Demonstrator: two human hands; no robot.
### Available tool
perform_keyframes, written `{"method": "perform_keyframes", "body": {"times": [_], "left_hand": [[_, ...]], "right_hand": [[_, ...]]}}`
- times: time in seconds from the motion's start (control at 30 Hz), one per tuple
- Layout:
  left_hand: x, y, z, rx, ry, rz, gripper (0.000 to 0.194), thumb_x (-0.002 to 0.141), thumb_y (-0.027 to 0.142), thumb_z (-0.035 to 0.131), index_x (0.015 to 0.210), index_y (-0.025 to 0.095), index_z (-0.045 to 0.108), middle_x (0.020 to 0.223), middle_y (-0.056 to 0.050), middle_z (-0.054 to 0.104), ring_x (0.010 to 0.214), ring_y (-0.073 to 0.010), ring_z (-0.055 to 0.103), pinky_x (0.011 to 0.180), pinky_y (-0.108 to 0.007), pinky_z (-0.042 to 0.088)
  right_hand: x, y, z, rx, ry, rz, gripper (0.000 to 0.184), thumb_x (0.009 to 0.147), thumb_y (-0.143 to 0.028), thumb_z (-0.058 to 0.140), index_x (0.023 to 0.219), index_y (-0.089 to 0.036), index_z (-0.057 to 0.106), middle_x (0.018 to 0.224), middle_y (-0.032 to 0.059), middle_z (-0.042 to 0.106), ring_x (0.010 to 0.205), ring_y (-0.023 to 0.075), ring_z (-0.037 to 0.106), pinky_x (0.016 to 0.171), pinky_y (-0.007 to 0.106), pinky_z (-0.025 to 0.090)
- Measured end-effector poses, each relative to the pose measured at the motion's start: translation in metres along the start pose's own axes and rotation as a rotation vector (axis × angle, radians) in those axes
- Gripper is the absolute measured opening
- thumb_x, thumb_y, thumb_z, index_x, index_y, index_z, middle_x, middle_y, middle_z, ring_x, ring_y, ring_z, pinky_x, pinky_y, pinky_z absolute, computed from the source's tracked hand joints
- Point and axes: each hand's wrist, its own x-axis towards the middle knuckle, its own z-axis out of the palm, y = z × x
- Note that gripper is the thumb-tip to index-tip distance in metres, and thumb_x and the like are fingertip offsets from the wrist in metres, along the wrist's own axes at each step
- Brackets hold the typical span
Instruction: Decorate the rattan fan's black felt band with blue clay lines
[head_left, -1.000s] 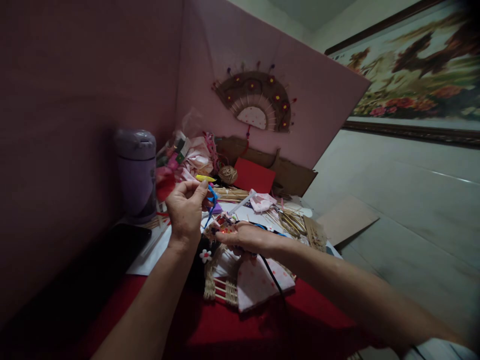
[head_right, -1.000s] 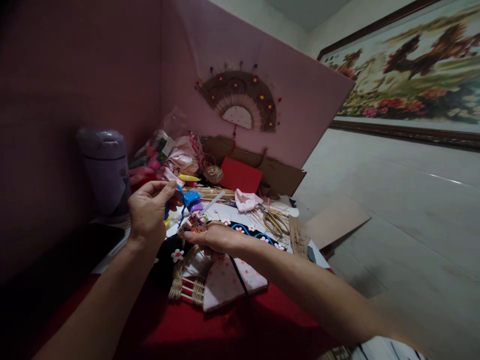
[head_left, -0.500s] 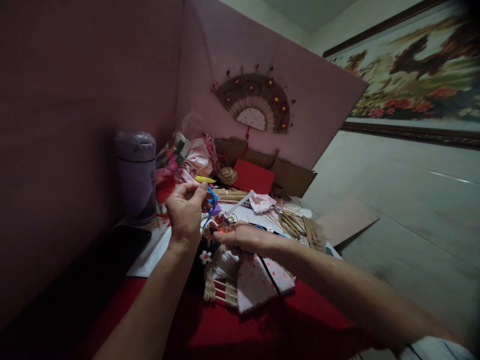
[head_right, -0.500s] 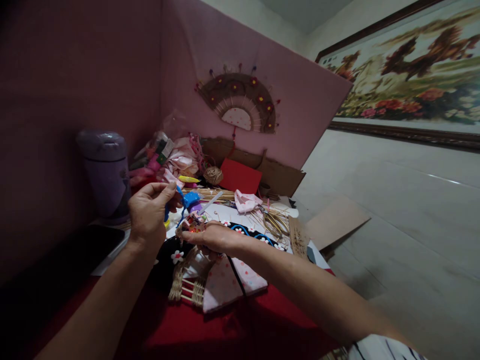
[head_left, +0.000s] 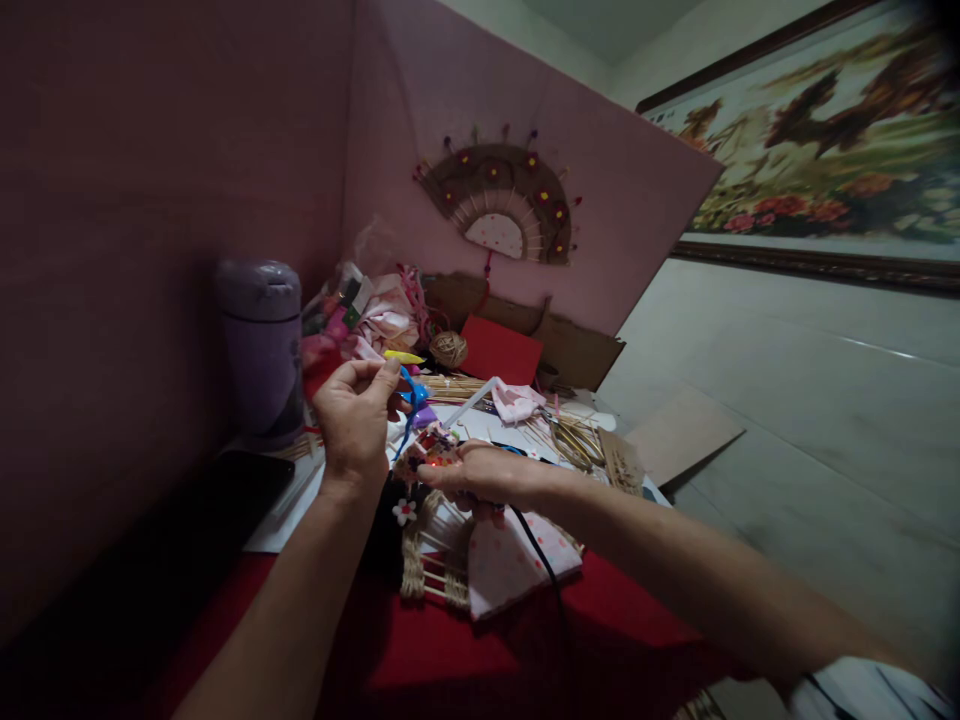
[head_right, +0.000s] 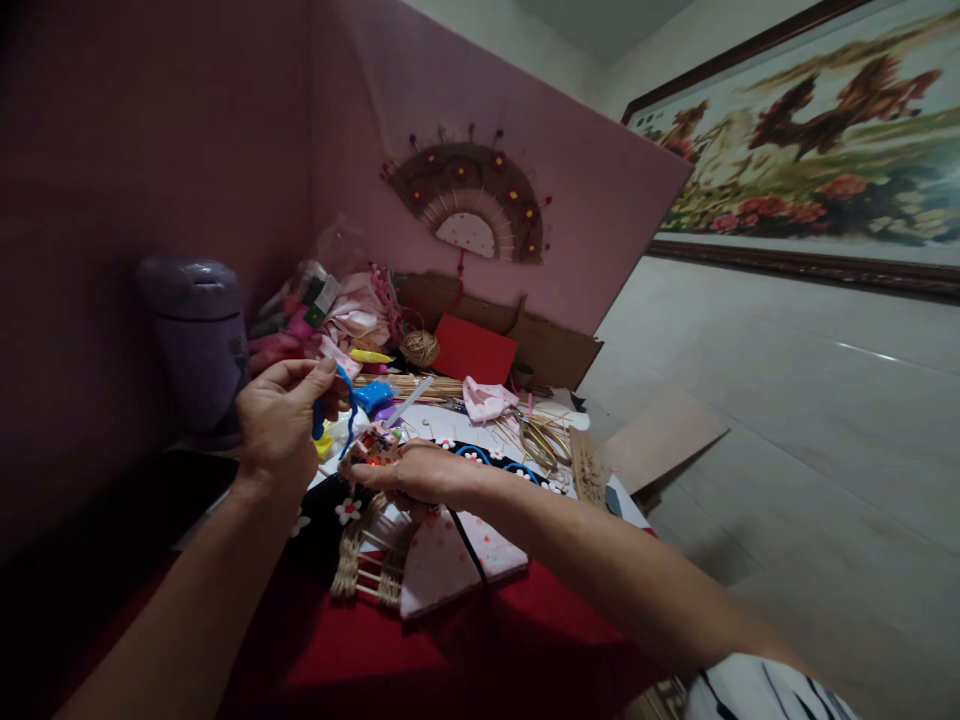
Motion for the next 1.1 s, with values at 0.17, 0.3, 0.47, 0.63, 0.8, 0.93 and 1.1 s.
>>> {"method": "perform_keyframes", "body": {"times": [0.17,0.3,0.47,0.63,0.8,0.93,1.1], "left_hand": [[-0.001,0.008,-0.001,0.043,-0.038,-0.042,0.021,0.065,0.030,0.070,0.063,0.014,0.056,0.052,0.002,0.060,0.035,-0.0076,0.049,0.034,-0.018,0.031],[-0.001,0.010,-0.008,0.085,-0.042,-0.063,0.022,0.064,0.031,0.071,0.063,0.014,0.057,0.050,0.002,0.059,0.035,-0.0076,0.049,0.034,-0.018,0.031],[0.000,0.008,-0.017,0.127,-0.040,-0.105,0.023,0.061,0.031,0.073,0.062,0.014,0.058,0.049,0.001,0.060,0.035,-0.0081,0.049,0.034,-0.018,0.032],[0.002,0.007,-0.024,0.126,-0.042,-0.101,0.021,0.060,0.029,0.073,0.062,0.014,0.058,0.050,0.002,0.060,0.035,-0.0078,0.048,0.034,-0.018,0.032],[0.003,0.004,-0.029,0.125,-0.041,-0.082,0.022,0.062,0.031,0.072,0.062,0.014,0.058,0.050,0.002,0.059,0.035,-0.0073,0.048,0.035,-0.018,0.033],[0.002,0.003,-0.032,0.136,-0.027,-0.084,0.023,0.062,0.032,0.072,0.064,0.014,0.059,0.051,0.002,0.060,0.035,-0.0074,0.048,0.036,-0.018,0.034],[0.001,0.003,-0.034,0.126,-0.028,-0.095,0.023,0.062,0.032,0.071,0.063,0.013,0.057,0.051,0.002,0.059,0.036,-0.0070,0.048,0.037,-0.018,0.034]], "right_hand": [[0.001,0.000,0.000,-0.023,0.011,-0.033,0.049,0.073,-0.063,0.059,0.061,-0.018,0.045,0.046,-0.0076,0.042,0.035,0.0045,0.036,0.033,0.016,0.033],[0.001,-0.003,0.001,-0.023,0.007,-0.035,0.046,0.075,-0.061,0.058,0.064,-0.018,0.047,0.047,-0.0075,0.042,0.035,0.0050,0.038,0.032,0.016,0.033],[-0.001,-0.008,0.005,-0.038,-0.005,-0.013,0.049,0.073,-0.064,0.058,0.062,-0.018,0.046,0.047,-0.0070,0.042,0.035,0.0052,0.039,0.031,0.016,0.031],[-0.005,-0.011,0.009,-0.066,0.005,0.003,0.049,0.073,-0.065,0.057,0.062,-0.018,0.047,0.047,-0.0067,0.043,0.036,0.0053,0.038,0.032,0.016,0.032],[-0.007,-0.013,0.013,-0.091,0.034,0.038,0.051,0.071,-0.066,0.058,0.060,-0.017,0.047,0.047,-0.0065,0.043,0.036,0.0048,0.038,0.032,0.016,0.032],[-0.009,-0.012,0.016,-0.090,0.045,0.055,0.052,0.071,-0.067,0.058,0.060,-0.017,0.047,0.046,-0.0070,0.043,0.036,0.0044,0.037,0.033,0.016,0.031],[-0.011,-0.010,0.018,-0.080,0.056,0.052,0.052,0.072,-0.067,0.056,0.059,-0.017,0.046,0.047,-0.0068,0.044,0.036,0.0047,0.038,0.034,0.016,0.032]]}}
